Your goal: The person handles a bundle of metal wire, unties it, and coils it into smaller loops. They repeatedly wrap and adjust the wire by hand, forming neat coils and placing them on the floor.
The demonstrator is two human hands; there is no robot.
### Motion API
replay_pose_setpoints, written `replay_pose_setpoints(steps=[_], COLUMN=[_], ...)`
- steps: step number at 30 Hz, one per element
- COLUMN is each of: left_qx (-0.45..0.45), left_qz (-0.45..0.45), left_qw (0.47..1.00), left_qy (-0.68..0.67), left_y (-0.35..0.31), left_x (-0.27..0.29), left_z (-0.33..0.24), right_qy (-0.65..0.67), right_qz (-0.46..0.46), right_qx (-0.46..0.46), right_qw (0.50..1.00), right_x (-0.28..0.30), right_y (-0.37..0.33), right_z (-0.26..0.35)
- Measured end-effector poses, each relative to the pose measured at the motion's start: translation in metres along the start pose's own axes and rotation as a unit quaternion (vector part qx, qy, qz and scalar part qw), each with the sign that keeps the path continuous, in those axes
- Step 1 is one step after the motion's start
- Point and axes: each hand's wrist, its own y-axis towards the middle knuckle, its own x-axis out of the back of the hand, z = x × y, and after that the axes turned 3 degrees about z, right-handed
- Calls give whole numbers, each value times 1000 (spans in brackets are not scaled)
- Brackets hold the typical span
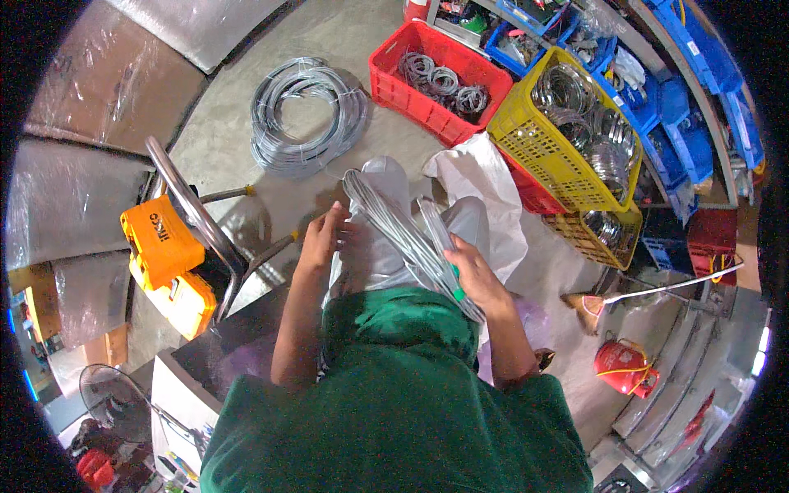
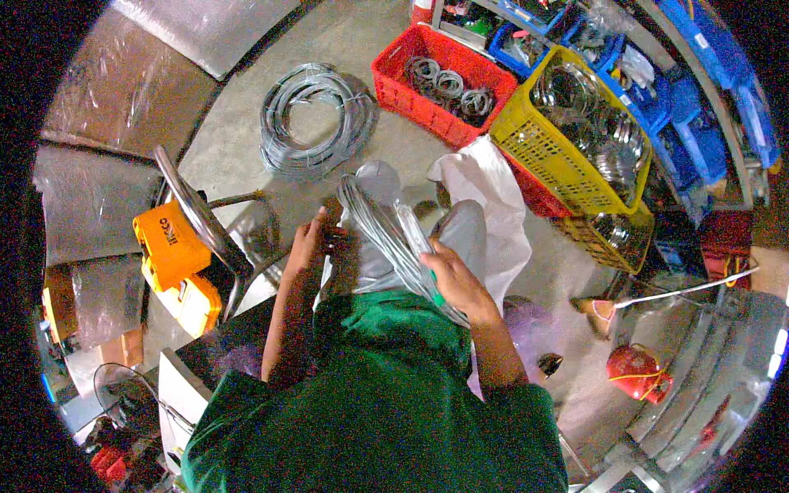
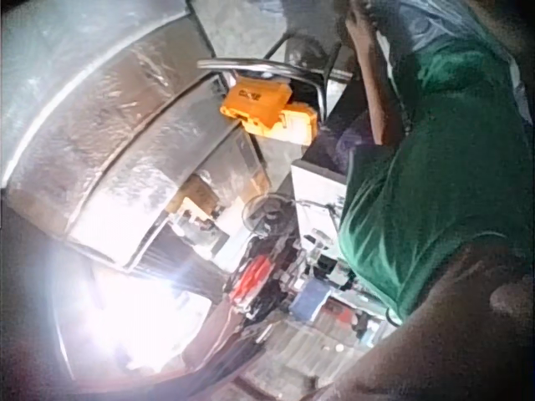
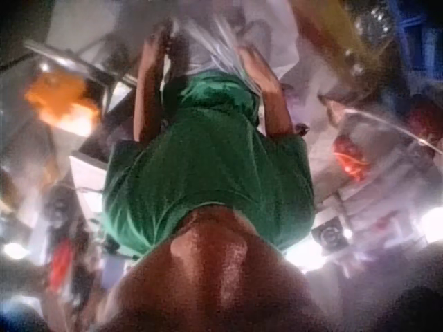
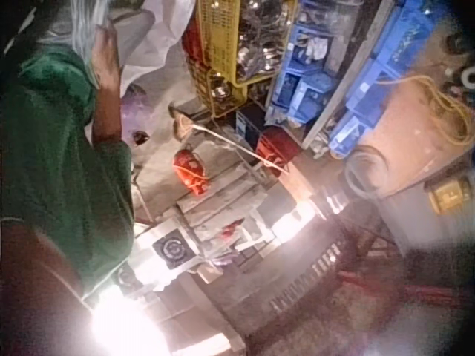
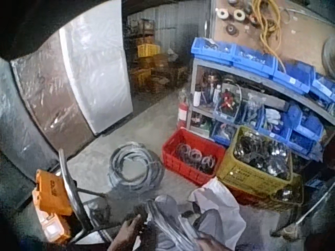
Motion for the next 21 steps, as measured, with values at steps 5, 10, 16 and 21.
replay_pose_setpoints(steps=[5,10,16,21], left_qx=[45,71,192,94], left_qz=[-94,139,68,27], left_qw=[994,967,972,968], left_qy=[-14,-200,-120,-233], left_y=[84,159,151,96], left_x=[12,-5,-21,-35], left_z=[52,69,39,17], right_qy=[-134,-120,-196,136], right_qz=[-53,37,-32,-138], right_qx=[-44,-25,79,-125], right_qw=[989,992,977,973], right_x=[7,34,60,83], right_y=[-72,-140,-159,-173], right_z=[5,-10,-71,-110])
